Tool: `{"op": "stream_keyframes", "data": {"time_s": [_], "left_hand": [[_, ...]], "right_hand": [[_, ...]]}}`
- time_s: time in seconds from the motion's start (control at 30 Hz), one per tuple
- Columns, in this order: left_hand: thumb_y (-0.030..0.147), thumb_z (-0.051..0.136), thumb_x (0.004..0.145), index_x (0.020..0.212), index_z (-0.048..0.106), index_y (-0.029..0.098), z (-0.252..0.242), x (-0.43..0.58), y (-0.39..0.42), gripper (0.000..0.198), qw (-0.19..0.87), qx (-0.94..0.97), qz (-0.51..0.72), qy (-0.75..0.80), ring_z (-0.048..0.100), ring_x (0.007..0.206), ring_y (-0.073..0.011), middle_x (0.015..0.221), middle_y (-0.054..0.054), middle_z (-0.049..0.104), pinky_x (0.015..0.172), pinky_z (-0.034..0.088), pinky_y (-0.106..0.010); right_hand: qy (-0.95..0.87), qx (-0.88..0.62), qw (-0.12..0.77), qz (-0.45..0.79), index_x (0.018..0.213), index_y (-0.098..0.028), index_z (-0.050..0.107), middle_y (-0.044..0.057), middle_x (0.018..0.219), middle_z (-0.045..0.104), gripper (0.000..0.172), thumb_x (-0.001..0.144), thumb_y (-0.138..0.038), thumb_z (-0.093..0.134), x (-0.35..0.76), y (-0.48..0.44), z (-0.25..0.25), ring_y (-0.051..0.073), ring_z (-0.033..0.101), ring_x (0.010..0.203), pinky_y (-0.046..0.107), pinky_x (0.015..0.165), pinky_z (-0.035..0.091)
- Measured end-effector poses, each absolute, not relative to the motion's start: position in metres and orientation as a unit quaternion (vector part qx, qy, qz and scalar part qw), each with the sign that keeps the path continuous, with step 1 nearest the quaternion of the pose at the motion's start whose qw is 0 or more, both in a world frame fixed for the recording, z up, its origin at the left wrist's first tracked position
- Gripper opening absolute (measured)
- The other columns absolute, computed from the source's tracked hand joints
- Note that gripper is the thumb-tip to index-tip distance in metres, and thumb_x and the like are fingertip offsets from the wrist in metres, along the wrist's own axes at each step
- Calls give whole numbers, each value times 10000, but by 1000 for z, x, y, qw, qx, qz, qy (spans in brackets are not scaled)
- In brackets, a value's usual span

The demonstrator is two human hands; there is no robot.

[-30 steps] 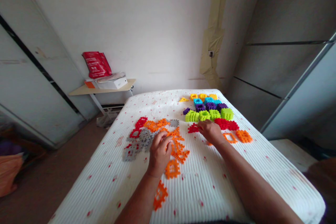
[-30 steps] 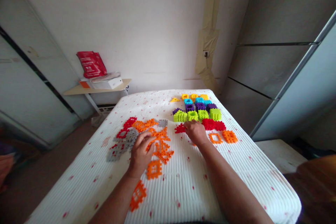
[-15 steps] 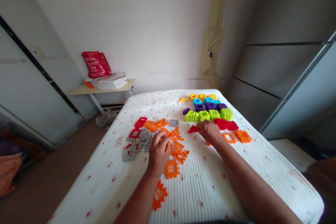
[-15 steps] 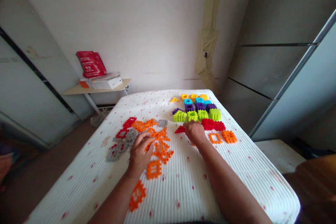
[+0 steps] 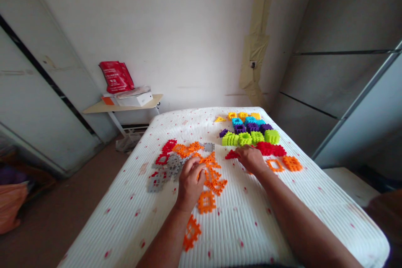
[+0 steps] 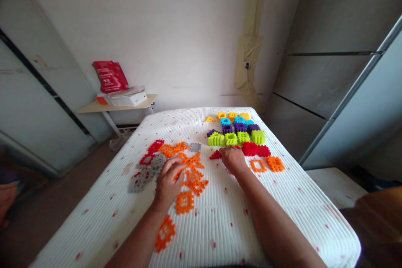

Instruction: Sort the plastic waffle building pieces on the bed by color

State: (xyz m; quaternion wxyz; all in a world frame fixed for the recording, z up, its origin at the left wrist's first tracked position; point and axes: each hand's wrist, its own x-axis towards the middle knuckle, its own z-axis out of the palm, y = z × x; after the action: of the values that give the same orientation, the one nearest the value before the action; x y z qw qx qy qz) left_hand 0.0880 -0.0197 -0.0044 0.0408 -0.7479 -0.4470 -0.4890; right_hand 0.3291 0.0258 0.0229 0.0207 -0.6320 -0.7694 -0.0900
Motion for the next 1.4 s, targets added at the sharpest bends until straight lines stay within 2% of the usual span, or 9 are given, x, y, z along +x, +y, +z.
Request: {"op": "stream_keyframes", "data": {"time_s": [0.37,0.6,0.67,0.73,0.77,0.87,1.07,1.2,1.4], "left_hand": [[80,509,768,839,649,203,1,92,-23,199,34,-744,-490,-453,587,878,-152,943,-50,580,805,509,-289],[146,491,773,820,668,197,12,37,-3,190,35,-672,-513,-533,616,851,-165,871,-41,651,812,496,-309],[167,483,775,847,674,193,15,5,8,206,19,-625,-469,-624,627,818,-166,855,-39,678,791,493,-297],[162,480,770,888,684,186,15,-23,17,237,2,-612,-359,-704,633,838,-168,902,-48,691,808,477,-283],[148,479,763,900,689,189,14,-33,22,254,-11,-624,-295,-723,636,844,-165,912,-44,695,804,472,-270],[158,581,693,863,714,192,10,-48,30,219,-27,-646,-226,-729,639,851,-184,880,-50,699,799,461,-259],[229,596,698,881,710,195,2,-40,34,218,-6,-631,-194,-751,611,880,-221,915,-92,653,809,448,-305],[232,575,716,822,684,217,3,-37,32,153,4,-620,-182,-763,592,859,-211,870,-71,627,786,445,-302],[232,493,787,862,625,217,1,-34,29,152,14,-603,-201,-772,568,890,-216,883,-71,602,767,442,-312]], "right_hand": [[-775,-622,32,-105,843,-186,633,66,797,666,213,873,-161,423,330,26,21,169,612,776,222,534,329],[-776,-620,48,-102,855,-197,632,61,897,665,163,856,-188,470,329,22,25,170,609,840,226,547,333],[-776,-618,76,-103,855,-203,636,53,898,664,169,865,-217,467,328,20,27,164,602,835,226,554,323],[-780,-607,106,-109,841,-200,638,47,873,663,190,873,-228,453,326,19,29,156,592,822,225,554,301],[-784,-599,120,-113,826,-195,637,46,854,661,202,877,-229,445,324,18,29,152,586,813,226,551,287],[-796,-572,152,-129,756,-178,624,43,786,644,252,891,-233,419,322,18,26,138,566,771,239,546,253],[-817,-524,188,-150,704,-174,597,23,720,610,272,900,-210,411,321,19,20,121,528,706,254,568,237],[-829,-503,197,-144,702,-170,594,25,711,602,268,899,-197,414,318,17,22,117,512,687,252,582,243],[-838,-483,210,-144,700,-163,597,25,686,597,246,886,-181,439,317,17,20,120,502,662,255,585,252]]}}
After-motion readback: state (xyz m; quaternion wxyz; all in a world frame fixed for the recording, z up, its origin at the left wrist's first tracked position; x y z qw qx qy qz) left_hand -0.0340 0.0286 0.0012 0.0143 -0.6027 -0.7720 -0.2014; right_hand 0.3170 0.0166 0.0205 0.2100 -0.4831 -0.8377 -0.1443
